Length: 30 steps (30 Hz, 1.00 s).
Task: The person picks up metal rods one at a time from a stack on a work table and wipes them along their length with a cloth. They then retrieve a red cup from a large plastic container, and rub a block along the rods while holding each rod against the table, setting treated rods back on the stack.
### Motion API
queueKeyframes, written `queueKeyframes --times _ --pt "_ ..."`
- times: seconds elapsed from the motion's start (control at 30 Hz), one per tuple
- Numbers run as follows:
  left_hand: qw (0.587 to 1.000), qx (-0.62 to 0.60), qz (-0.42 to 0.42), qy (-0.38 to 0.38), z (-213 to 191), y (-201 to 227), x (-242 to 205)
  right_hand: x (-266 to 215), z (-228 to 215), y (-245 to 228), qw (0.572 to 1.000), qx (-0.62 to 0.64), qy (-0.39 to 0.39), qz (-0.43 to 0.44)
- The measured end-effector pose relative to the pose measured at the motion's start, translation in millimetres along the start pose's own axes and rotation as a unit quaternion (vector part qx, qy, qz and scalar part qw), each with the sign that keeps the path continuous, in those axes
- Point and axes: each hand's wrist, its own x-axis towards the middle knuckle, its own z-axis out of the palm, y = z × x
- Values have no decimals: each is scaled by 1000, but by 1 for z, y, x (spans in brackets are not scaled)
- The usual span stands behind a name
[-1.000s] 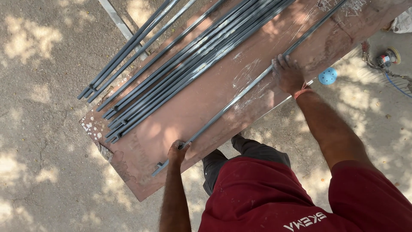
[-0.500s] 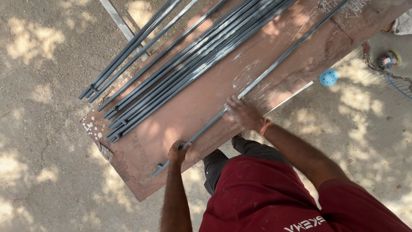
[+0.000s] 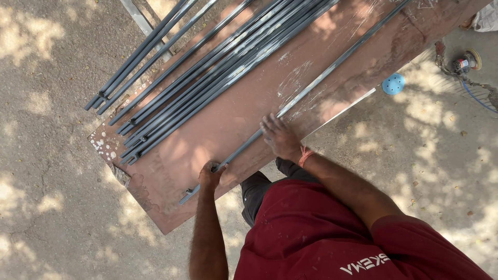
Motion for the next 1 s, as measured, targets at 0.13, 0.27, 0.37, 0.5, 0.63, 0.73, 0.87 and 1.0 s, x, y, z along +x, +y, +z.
queueKeyframes --times 0.13,0.27,0.37,0.5,0.63,0.73,0.87,1.0 --pt "999 34 24 8 4 -6 8 2 -31 24 998 -11 -19 -64" --pt "999 39 30 11 4 -6 8 -2 -90 145 978 -165 -99 84" --pt "999 32 39 12 5 -14 8 -2 -114 204 965 -101 -84 226" --pt "1000 -2 23 6 4 -4 7 4 -69 198 968 -49 17 245" --pt "1000 -11 2 2 5 -3 -1 1 -25 46 981 -152 -62 102" --pt "1000 12 14 13 4 3 -3 0 0 1 999 6 7 -31" --pt "999 -13 43 19 5 -5 -2 -2 -46 73 983 -169 5 -69" --pt "998 21 39 34 7 -4 -1 -1 -116 196 972 -76 -49 217"
